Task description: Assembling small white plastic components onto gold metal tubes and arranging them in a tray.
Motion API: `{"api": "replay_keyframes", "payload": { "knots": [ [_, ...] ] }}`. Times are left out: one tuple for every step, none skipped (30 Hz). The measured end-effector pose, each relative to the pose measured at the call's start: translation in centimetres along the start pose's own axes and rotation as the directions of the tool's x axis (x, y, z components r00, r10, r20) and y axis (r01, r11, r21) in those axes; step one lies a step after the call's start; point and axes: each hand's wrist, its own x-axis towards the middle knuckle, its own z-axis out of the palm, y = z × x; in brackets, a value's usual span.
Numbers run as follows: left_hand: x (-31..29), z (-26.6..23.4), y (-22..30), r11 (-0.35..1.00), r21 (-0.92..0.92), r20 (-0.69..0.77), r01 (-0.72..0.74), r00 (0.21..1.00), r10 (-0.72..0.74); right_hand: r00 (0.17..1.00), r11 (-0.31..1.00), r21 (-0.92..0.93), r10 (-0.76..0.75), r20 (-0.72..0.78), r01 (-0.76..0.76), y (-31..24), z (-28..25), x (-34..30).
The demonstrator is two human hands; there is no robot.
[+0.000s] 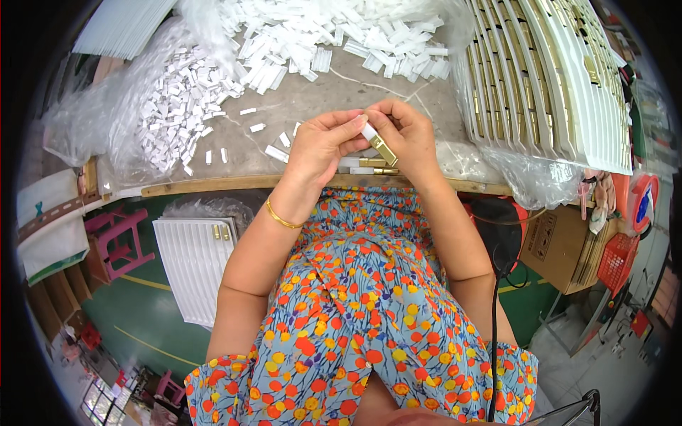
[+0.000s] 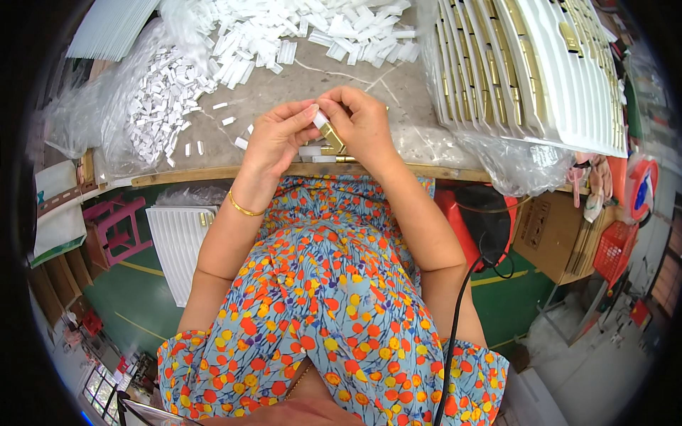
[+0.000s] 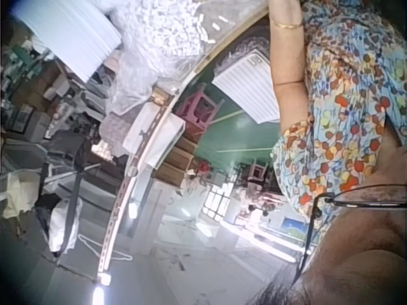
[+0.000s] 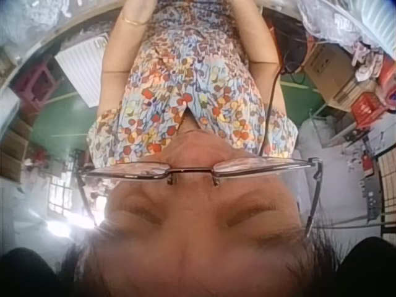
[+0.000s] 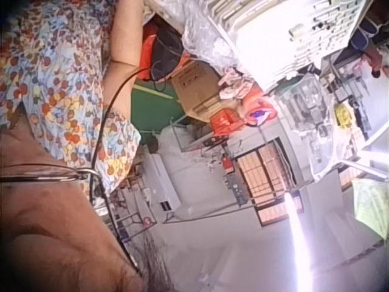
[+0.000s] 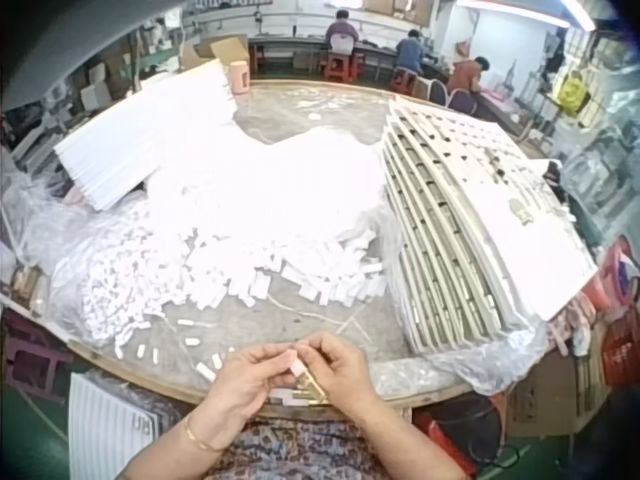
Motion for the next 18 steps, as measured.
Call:
{"api": "replay_keyframes", "payload": {
  "knots": [
    [0.2, -0.1, -0.1, 0.999, -0.032, 0.0, 0.022, 1.0, -0.022, 1.0, 1.0, -0.015, 0.019, 0.01, -0.018, -0.1, -0.1, 0.1],
    [0.4, -0.3, -0.1, 0.997, -0.064, 0.001, 0.043, 0.999, -0.043, 1.0, 1.0, -0.017, 0.017, 0.009, -0.017, -0.1, -0.1, 0.3],
    [0.3, -0.3, 0.1, 0.998, -0.061, -0.003, 0.034, 0.999, -0.035, 0.999, 0.999, -0.012, 0.038, 0.037, -0.037, -0.2, 0.0, 0.3],
    [0.1, -0.4, 0.2, 0.998, -0.046, -0.029, 0.039, 0.999, -0.04, 0.996, 0.998, -0.007, 0.057, 0.066, -0.057, -0.4, 0.1, 0.5],
    [-0.3, -0.4, 0.5, 0.999, -0.03, -0.056, 0.041, 0.998, -0.042, 0.996, 0.999, 0.002, 0.047, 0.075, -0.047, -0.5, 0.1, 0.4],
    [-0.2, -0.7, 0.6, 0.999, -0.023, -0.062, 0.027, 0.998, -0.029, 0.995, 0.998, -0.018, 0.054, 0.078, -0.053, -0.3, 0.3, 0.5],
    [-0.2, -0.8, 0.4, 0.999, -0.023, -0.049, 0.035, 0.998, -0.036, 0.995, 0.998, -0.035, 0.06, 0.085, -0.057, -0.2, 0.5, 0.5],
    [-0.2, -0.8, 0.3, 0.999, -0.021, -0.04, 0.04, 0.998, -0.041, 0.994, 0.999, -0.02, 0.044, 0.099, -0.042, -0.2, 0.3, 0.5],
    [-0.1, -0.8, 0.3, 1.0, -0.008, -0.058, 0.016, 0.998, -0.017, 0.995, 0.999, -0.039, 0.036, 0.088, -0.033, 0.0, 0.0, 0.4],
    [-0.1, -0.6, 0.2, 0.999, -0.024, -0.02, 0.033, 0.999, -0.034, 0.996, 0.998, -0.059, 0.028, 0.08, -0.023, 0.0, -0.2, 0.2],
    [0.0, -0.5, 0.2, 0.998, -0.038, 0.017, 0.05, 0.999, -0.049, 0.995, 0.999, -0.037, 0.01, 0.103, -0.006, -0.2, -0.3, 0.1],
    [-0.1, -0.4, 0.2, 0.999, -0.03, -0.003, 0.024, 1.0, -0.024, 0.989, 0.995, -0.028, 0.094, 0.113, -0.091, -0.5, -0.6, 0.0],
    [-0.4, -0.2, 0.2, 1.0, 0.006, -0.003, 0.017, 1.0, -0.017, 0.975, 0.983, -0.024, 0.181, 0.132, -0.179, -0.8, -0.9, -0.1],
    [-0.5, -0.1, 0.1, 0.999, 0.04, -0.003, 0.012, 1.0, -0.012, 0.973, 0.986, -0.01, 0.167, 0.161, -0.167, -1.2, -1.1, -0.1],
    [-0.5, 0.1, -0.1, 0.999, 0.043, -0.024, -0.007, 1.0, 0.008, 0.958, 0.976, 0.1, 0.168, 0.231, -0.196, -1.8, -1.5, 0.0],
    [-0.5, 0.0, -0.4, 0.997, 0.064, -0.013, -0.053, 0.998, 0.054, 0.939, 0.95, 0.206, 0.166, 0.302, -0.235, -2.2, -1.7, 0.0],
    [-0.5, -0.1, -0.5, 0.992, 0.085, 0.001, -0.096, 0.995, 0.097, 0.932, 0.949, 0.212, 0.157, 0.325, -0.234, -2.6, -2.0, -0.1],
    [-0.6, -0.1, -0.4, 0.985, 0.151, 0.071, -0.087, 0.995, 0.077, 0.923, 0.981, 0.045, 0.162, 0.348, -0.189, -2.9, -2.4, -0.3]
  ]
}}
